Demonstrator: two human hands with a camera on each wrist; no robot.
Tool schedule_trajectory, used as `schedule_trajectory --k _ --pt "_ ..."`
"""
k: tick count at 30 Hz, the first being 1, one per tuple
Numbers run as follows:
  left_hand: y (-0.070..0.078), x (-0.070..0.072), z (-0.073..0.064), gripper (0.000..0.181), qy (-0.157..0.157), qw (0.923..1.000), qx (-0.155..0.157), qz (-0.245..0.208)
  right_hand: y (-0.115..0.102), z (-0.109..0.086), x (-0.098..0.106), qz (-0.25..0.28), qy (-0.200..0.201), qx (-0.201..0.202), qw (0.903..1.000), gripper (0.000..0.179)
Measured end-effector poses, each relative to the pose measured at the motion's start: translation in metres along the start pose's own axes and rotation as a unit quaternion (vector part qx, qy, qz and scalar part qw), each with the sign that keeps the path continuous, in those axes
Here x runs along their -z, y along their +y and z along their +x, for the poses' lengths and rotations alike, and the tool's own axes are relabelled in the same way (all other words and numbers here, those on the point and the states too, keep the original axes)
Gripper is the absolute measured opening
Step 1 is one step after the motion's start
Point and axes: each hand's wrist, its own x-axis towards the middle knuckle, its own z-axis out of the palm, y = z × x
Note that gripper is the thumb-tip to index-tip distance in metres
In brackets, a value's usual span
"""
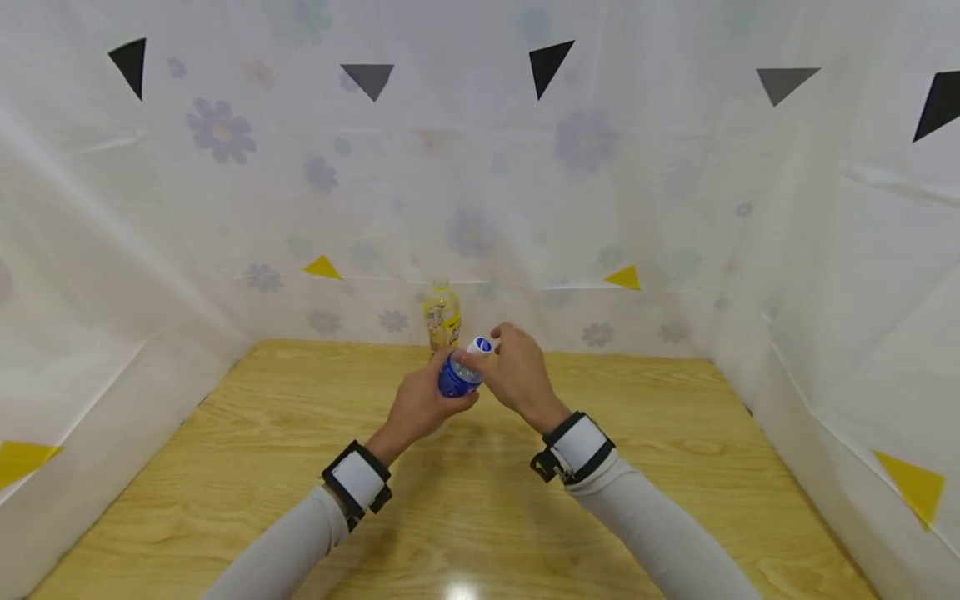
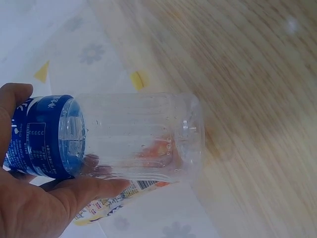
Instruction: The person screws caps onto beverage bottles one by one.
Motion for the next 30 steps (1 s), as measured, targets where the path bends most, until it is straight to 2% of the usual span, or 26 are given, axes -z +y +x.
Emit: schedule_trajectory --k 3,6,8,12,21,30 --pt "-0.0008 -0.0006 0.0009 0.067 0.0 1.0 -0.002 0.002 -0.002 -0.0003 0.0033 -0.013 -0.013 0.019 0.9997 0.063" --pt "-0.0015 -0.0012 0.001 0.068 -0.002 1.0 -0.002 -0.001 -0.0036 -0.0015 0.0054 -0.019 -0.022 0.058 0.9979 0.053" --pt "-0.0023 -0.0018 0.0004 0.068 -0.004 1.0 0.001 -0.002 -0.0054 -0.0028 0.0065 -0.015 -0.029 0.07 0.997 0.05" --pt "-0.0036 -0.0027 -0.0003 0.068 -0.003 1.0 0.005 -0.003 -0.0081 -0.0047 0.0067 -0.007 -0.039 0.066 0.997 0.044" --pt "-0.0026 -0.0012 0.0008 0.067 0.003 1.0 -0.005 0.004 -0.0072 -0.0023 0.0045 -0.009 -0.021 0.084 0.9962 0.036" --pt "-0.0024 -0.0006 0.0001 0.067 0.004 0.9999 -0.013 -0.005 -0.0065 -0.0011 0.004 -0.003 -0.028 0.054 0.9981 0.033"
